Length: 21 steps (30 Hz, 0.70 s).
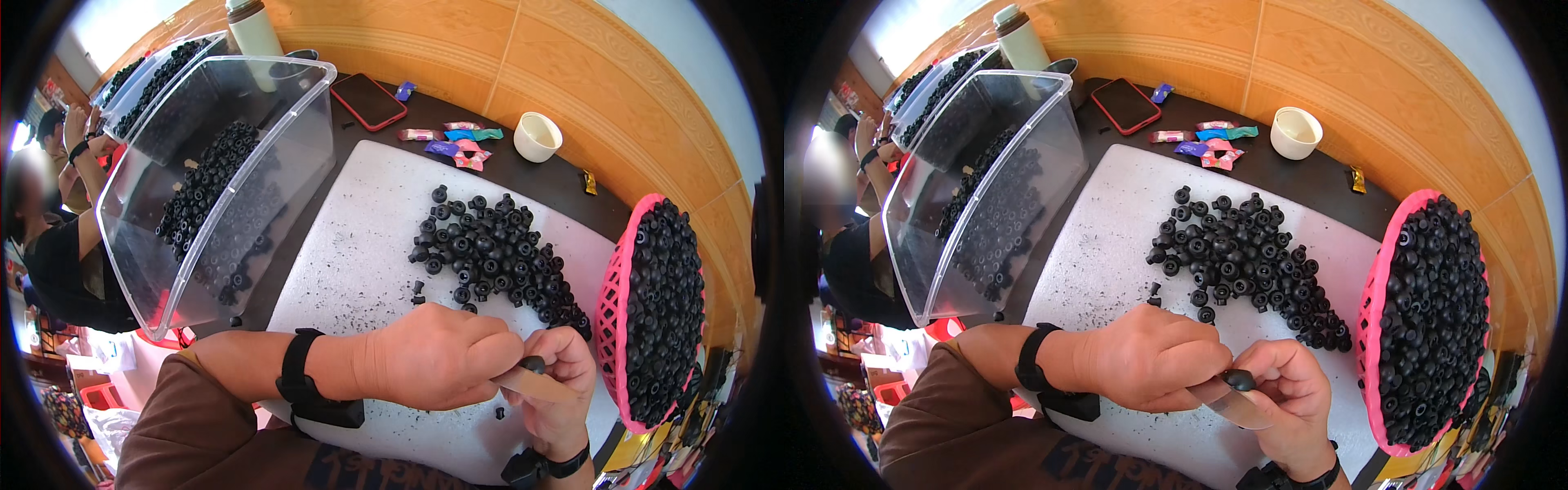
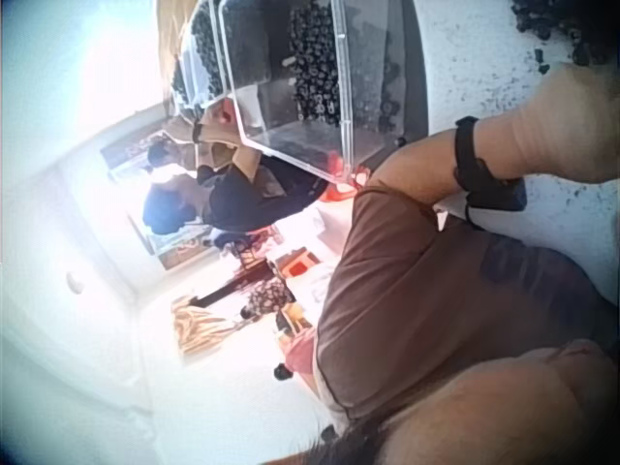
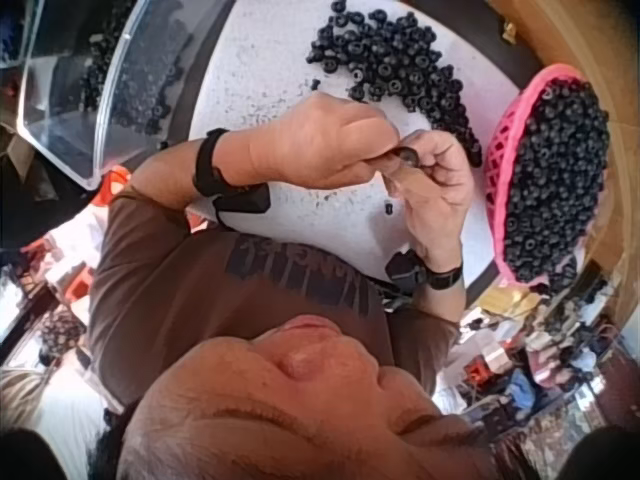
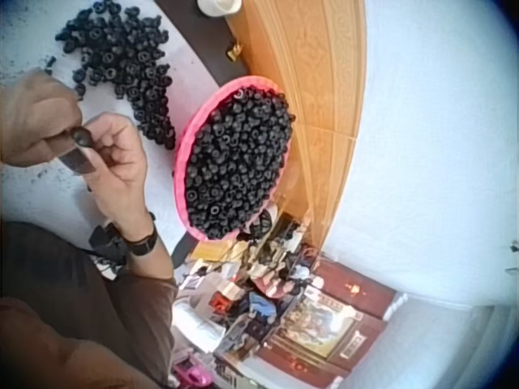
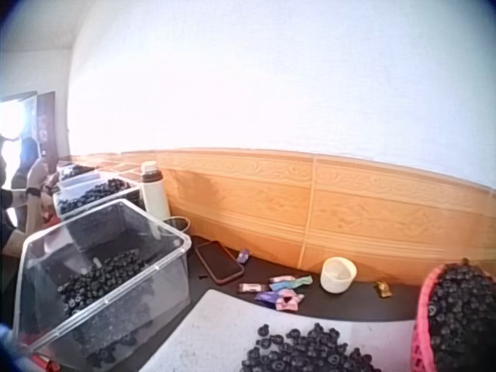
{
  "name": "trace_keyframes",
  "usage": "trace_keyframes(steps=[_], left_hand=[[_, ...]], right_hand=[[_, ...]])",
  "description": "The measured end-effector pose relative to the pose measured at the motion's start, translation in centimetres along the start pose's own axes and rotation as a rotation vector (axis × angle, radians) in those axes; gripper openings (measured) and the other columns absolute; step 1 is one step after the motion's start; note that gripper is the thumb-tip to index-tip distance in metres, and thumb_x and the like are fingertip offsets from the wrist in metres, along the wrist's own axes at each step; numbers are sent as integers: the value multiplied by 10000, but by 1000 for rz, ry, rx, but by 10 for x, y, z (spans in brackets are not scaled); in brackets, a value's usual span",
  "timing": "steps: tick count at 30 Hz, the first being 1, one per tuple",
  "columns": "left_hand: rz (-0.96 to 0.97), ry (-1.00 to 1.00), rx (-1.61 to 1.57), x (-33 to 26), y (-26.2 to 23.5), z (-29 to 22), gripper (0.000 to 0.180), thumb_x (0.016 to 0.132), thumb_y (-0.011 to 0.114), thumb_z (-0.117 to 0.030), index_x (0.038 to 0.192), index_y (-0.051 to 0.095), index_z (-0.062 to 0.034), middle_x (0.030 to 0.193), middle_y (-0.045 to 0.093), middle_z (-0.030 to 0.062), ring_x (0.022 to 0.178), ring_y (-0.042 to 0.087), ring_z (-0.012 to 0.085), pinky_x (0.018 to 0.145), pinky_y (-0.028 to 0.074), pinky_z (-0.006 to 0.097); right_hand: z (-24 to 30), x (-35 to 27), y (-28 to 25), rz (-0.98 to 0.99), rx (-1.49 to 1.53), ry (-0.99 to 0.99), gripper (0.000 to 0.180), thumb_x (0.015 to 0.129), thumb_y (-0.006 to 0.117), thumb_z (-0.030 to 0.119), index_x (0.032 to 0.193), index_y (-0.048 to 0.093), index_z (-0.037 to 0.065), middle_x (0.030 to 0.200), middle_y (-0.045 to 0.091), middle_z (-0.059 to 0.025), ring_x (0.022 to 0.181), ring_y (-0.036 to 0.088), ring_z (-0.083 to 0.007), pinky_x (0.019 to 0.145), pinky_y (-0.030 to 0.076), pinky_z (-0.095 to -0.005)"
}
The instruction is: Trimming flash or excess material from small black rubber components using a hand-held knife.
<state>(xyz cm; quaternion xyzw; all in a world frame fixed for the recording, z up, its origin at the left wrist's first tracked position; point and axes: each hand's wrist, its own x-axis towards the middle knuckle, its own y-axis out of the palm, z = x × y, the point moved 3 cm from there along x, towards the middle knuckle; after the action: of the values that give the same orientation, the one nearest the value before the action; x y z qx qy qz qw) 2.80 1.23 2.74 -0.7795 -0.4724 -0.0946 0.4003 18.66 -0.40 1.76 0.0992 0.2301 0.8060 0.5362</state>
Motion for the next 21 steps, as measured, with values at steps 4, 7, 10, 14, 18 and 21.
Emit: trace_keyframes(steps=[4, 7, 10, 14, 18, 21], left_hand=[[-1, 32, 42, 1, -2, -1, 218, 699, 654, -109, 836, 505, -26, 640, 460, 54, 484, 509, 216, 390, 396, 320], [-5, 29, 79, 1, 0, -2, 230, 701, 659, -123, 842, 506, -27, 638, 459, 53, 482, 510, 212, 390, 396, 315], [-8, 5, 128, 1, -1, -3, 238, 701, 664, -138, 840, 505, -28, 640, 463, 51, 485, 515, 210, 392, 403, 309], [-28, -29, 128, 0, 0, -5, 254, 688, 675, -152, 832, 505, -30, 636, 463, 49, 489, 523, 208, 398, 413, 306], [-36, 7, 174, 1, -3, -7, 271, 664, 683, -159, 824, 508, -30, 632, 468, 48, 490, 529, 206, 398, 419, 302], [-59, 27, 203, 0, -4, -7, 276, 654, 687, -160, 822, 511, -29, 633, 471, 47, 484, 526, 203, 396, 418, 301]], right_hand=[[0, 0, -1, 39, 8, -5, 218, 810, 620, 91, 943, 475, -3, 895, 556, -77, 817, 546, -120, 746, 432, -237], [0, -1, 0, 48, 5, -15, 223, 813, 618, 97, 952, 476, -3, 901, 554, -76, 818, 544, -115, 738, 433, -232], [2, -2, 2, 34, -29, -30, 227, 810, 623, 101, 947, 474, -3, 902, 550, -75, 806, 539, -109, 730, 433, -229], [4, -3, 5, 29, -41, -56, 207, 808, 614, 72, 936, 472, -7, 889, 545, -79, 783, 532, -105, 717, 434, -224], [2, -3, 4, 10, -54, -70, 187, 802, 603, 36, 928, 473, -10, 881, 546, -93, 778, 534, -111, 714, 433, -222], [3, -3, 3, -16, -66, -58, 186, 794, 608, 28, 920, 476, -9, 879, 549, -97, 775, 534, -114, 715, 431, -220]])
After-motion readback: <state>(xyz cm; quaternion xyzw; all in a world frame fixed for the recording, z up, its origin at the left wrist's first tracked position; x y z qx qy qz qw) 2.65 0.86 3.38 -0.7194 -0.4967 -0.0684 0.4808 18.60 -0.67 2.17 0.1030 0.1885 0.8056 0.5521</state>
